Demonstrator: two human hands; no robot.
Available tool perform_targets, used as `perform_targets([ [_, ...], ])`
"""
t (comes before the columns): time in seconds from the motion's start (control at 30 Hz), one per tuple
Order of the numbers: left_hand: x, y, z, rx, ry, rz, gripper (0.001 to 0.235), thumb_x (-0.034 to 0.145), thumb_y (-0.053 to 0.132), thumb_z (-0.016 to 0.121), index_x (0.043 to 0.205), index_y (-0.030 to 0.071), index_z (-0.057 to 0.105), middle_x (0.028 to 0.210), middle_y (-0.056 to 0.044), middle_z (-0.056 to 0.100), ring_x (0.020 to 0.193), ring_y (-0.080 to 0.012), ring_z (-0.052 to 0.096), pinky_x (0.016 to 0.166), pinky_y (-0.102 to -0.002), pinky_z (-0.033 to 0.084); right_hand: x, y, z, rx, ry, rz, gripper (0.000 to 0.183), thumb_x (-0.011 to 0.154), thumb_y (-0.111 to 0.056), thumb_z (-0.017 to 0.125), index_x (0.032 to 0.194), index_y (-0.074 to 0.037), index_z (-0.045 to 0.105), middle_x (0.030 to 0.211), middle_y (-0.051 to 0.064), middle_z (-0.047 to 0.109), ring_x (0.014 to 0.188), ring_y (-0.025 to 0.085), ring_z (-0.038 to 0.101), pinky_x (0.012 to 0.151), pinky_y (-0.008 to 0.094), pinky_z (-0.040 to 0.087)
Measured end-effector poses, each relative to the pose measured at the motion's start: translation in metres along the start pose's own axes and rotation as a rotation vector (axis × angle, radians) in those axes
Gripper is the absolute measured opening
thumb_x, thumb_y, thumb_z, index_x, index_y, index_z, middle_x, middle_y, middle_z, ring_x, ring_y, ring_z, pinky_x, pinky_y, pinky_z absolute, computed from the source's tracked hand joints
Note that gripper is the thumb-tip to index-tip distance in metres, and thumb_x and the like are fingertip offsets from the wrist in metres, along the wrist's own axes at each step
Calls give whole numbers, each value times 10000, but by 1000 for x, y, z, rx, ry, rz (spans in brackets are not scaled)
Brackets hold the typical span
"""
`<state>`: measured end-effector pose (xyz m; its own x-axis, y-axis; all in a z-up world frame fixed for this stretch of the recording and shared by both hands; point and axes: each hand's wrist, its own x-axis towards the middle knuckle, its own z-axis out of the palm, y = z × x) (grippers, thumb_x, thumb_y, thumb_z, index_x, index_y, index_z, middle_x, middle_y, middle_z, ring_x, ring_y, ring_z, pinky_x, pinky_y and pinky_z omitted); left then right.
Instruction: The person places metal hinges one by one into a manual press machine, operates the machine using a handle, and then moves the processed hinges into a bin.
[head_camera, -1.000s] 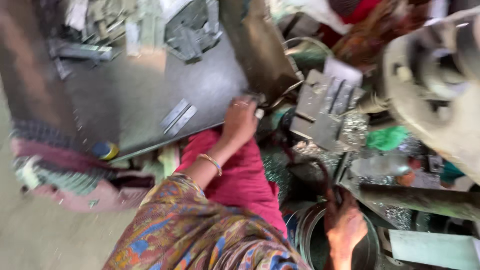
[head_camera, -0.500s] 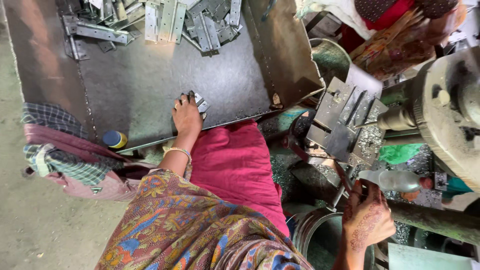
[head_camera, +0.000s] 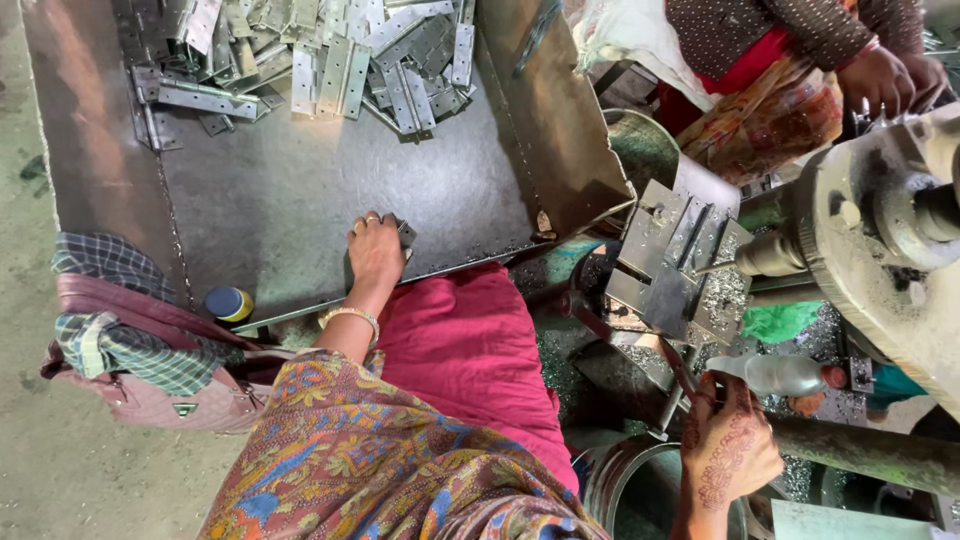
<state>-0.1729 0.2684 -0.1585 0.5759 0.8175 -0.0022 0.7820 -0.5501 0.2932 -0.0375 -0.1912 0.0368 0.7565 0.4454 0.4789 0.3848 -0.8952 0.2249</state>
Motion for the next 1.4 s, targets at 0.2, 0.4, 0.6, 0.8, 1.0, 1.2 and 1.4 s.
perform_targets([
  [0.2,-18,1,7,-83,121,116,454,795,138,752,1239,104,664,1326,-162,554,1306,-379,493,1034,-585,420,1,-4,-2,-27,-30,54,351,1124,-508,607,1168,-213,792,915,46,772,560,206,662,467,326,443],
  [0.4,-29,-1,11,-28,141,285,441,877,87,712,1292,230,663,1490,-130,507,1381,-365,471,1059,-605,403,4,-17,-17,3,-8,112,286,1058,-474,639,1152,-235,765,912,60,749,715,284,711,575,395,506],
  [0.6,-24,0,-1,-27,-35,184,555,801,132,734,1339,225,630,1437,-129,551,1287,-391,510,1019,-596,425,13,-25,-28,69,-97,193,212,1008,-408,638,1040,-236,756,940,55,753,796,296,725,642,434,541],
  [0.8,-2,46,-51,122,-128,200,327,839,258,756,1165,235,753,1194,-115,711,1170,-375,622,992,-552,477,13,-26,-33,152,-84,171,196,1003,-356,649,997,-180,736,933,63,740,795,310,711,653,440,536],
  [1.0,-12,156,-136,-287,-585,468,432,786,268,779,1215,240,736,1135,-120,749,1051,-319,704,901,-417,543,13,-26,-33,172,-46,165,244,982,-369,694,937,-129,701,894,86,727,754,295,707,689,428,544],
  [1.2,-74,287,-131,-278,-301,784,362,908,192,697,1265,143,729,1210,-152,741,1145,-335,678,1006,-430,523,16,-29,-40,223,-67,182,216,973,-356,688,950,-142,703,854,84,715,755,295,709,674,425,531],
  [1.4,-144,328,-81,44,-228,980,468,899,31,543,1350,-89,576,1559,-258,454,1472,-380,386,1106,-483,351,13,-28,-42,254,-143,196,237,945,-386,688,999,-155,699,902,96,712,769,305,714,672,437,537],
])
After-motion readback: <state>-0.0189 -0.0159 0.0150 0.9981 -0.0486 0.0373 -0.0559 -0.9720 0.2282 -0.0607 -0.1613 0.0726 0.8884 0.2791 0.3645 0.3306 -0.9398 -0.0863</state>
